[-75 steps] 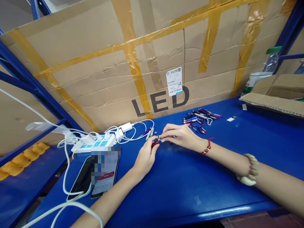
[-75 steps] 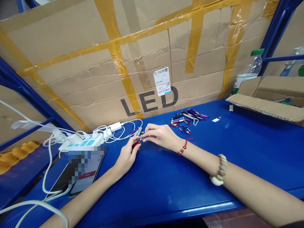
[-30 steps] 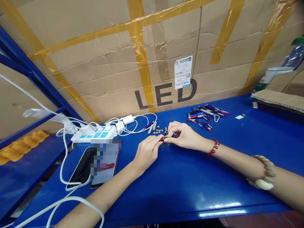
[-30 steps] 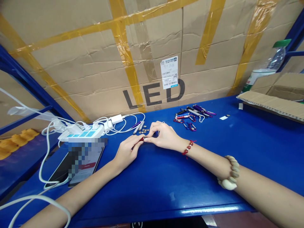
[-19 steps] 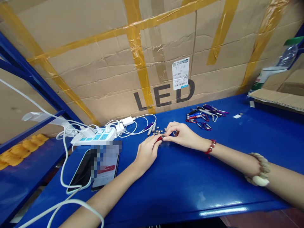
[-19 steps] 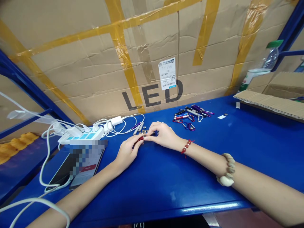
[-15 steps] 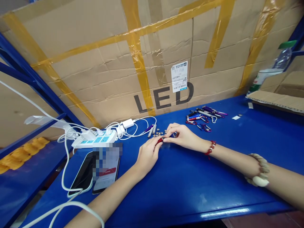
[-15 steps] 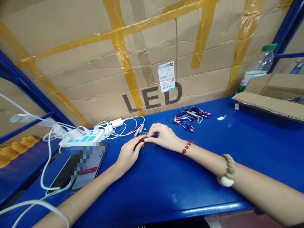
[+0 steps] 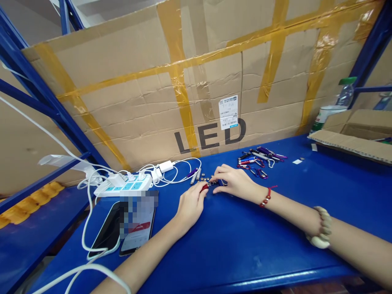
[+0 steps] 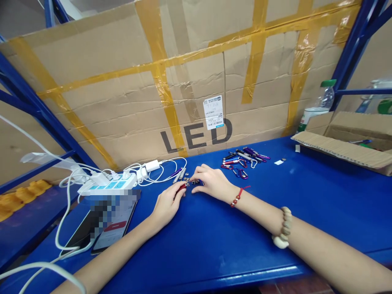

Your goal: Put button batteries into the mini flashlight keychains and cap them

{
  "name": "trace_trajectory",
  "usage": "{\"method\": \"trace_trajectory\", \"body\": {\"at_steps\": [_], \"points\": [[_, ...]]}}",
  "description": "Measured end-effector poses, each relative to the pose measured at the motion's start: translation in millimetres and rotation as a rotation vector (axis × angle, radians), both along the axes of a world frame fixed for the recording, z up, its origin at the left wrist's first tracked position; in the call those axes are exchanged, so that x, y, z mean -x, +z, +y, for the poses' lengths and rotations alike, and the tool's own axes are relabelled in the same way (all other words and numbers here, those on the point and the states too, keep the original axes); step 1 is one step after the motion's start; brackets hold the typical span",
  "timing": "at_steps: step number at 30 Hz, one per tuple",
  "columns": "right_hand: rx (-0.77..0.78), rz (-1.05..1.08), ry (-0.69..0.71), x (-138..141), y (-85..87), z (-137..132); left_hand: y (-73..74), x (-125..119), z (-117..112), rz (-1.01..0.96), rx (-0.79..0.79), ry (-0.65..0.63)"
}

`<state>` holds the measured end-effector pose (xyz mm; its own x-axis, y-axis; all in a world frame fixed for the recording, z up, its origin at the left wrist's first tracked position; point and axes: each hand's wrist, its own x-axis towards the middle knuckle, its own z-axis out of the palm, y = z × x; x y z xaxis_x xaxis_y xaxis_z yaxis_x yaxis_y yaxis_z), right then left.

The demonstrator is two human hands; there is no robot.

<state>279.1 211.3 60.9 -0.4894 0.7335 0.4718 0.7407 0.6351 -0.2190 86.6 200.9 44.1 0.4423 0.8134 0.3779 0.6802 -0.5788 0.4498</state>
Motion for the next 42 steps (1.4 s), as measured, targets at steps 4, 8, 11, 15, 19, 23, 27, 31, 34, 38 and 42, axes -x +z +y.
{"method": "trace_trajectory", "body": {"at_steps": [4, 8, 11, 15, 19, 23, 27, 31, 34, 38, 42], "points": [[-0.050, -0.199, -0.108, 1.0, 0.8, -1.5, 4.0, -0.9, -2.1, 0.006, 0.061, 0.082], [-0.026, -0.247, -0.196, 1.2, -0.6, -1.4, 6.1, -1.8, -3.6, 0.021, 0.097, 0.117], [0.014, -0.259, -0.196, -1.3, -0.1, -0.6, 5.7, -2.2, -3.8, 0.017, 0.088, 0.123], [0.024, -0.300, -0.254, -4.2, 4.1, 0.2, 4.3, -1.8, -3.5, 0.013, 0.070, 0.125], [0.103, -0.327, -0.420, -4.7, 9.7, -1.3, 4.8, -1.2, -3.4, 0.009, 0.087, 0.131], [0.142, -0.350, -0.468, -4.8, 11.3, -3.4, 6.1, -1.0, -2.9, -0.002, 0.095, 0.123], [0.130, -0.344, -0.431, -3.4, 7.8, -3.9, 6.0, 0.2, -1.6, -0.028, 0.093, 0.112], [0.102, -0.313, -0.434, -1.6, 3.3, -0.8, 5.6, 2.6, -0.5, -0.093, 0.136, 0.112], [0.097, -0.266, -0.481, -2.5, 1.6, 3.0, 5.3, 4.4, 0.0, -0.178, 0.149, 0.145], [0.092, -0.173, -0.526, -6.4, 1.3, 7.2, 5.0, 5.0, 1.1, -0.189, 0.160, 0.154], [0.082, -0.069, -0.514, -9.3, -0.4, 9.7, 5.7, 3.8, 1.7, -0.131, 0.163, 0.142]]}}
